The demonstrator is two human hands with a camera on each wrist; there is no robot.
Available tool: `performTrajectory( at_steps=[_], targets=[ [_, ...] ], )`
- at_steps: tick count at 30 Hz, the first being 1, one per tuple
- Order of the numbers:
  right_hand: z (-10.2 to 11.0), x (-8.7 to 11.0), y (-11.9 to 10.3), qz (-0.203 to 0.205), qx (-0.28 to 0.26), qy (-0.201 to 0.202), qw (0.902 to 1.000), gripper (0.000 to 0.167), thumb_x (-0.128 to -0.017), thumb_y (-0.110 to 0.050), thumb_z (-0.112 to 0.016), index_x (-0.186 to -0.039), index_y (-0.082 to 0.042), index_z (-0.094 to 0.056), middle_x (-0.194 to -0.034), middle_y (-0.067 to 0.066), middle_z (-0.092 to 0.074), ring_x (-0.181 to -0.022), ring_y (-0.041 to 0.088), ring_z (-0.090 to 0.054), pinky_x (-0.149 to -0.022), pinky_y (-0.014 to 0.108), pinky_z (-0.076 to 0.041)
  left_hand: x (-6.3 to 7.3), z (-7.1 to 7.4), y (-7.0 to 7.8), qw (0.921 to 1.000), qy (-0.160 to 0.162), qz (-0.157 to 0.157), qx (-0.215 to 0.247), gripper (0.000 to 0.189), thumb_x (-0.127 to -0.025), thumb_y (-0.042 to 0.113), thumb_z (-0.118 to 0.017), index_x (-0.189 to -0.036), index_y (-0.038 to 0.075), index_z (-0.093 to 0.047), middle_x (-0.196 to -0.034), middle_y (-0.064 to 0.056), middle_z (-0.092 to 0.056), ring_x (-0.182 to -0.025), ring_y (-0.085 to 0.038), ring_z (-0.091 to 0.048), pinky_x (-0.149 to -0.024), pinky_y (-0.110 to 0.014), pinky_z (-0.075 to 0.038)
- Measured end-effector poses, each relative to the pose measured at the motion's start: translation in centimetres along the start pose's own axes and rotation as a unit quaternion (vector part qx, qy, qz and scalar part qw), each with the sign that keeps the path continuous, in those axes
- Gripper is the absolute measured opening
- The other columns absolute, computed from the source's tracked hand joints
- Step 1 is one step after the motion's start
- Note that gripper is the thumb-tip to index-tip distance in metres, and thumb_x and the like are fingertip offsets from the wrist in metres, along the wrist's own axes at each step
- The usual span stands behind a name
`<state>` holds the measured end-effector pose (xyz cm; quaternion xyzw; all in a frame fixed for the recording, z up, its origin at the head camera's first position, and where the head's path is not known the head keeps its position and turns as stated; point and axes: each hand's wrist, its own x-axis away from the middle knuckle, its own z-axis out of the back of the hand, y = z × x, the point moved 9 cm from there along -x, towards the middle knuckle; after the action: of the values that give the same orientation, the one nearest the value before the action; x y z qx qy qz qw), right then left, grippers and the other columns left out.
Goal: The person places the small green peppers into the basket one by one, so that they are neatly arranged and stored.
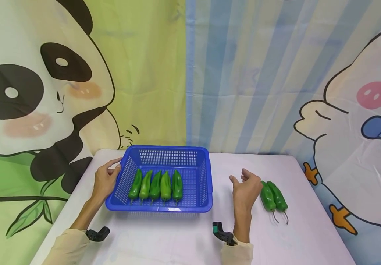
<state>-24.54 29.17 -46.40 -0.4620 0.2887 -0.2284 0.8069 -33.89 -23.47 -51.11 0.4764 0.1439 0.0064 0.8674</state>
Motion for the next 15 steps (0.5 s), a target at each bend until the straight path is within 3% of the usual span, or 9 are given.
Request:
performTrajectory(
  at_steps=[15],
  targets=[
    [2.4, -0.4, 4.2, 0.010, 0.012, 0.043, 0.9989, 0.050, -0.081, 0.010, -0.089, -0.128, 0.015, -0.072, -0.127, 0.037, -0.072, -0.117, 0.054, -0.072, -0.104, 0.060, -0.057, 0.0, 0.0, 0.0, 1.0000, 0.000, -0.008, 0.001, 0.038, -0.113, 0.016, -0.059, -0.149, 0.005, -0.066, -0.063, -0.009, -0.067, -0.051, -0.013, -0.056, -0.046, -0.025, -0.037]
  ],
)
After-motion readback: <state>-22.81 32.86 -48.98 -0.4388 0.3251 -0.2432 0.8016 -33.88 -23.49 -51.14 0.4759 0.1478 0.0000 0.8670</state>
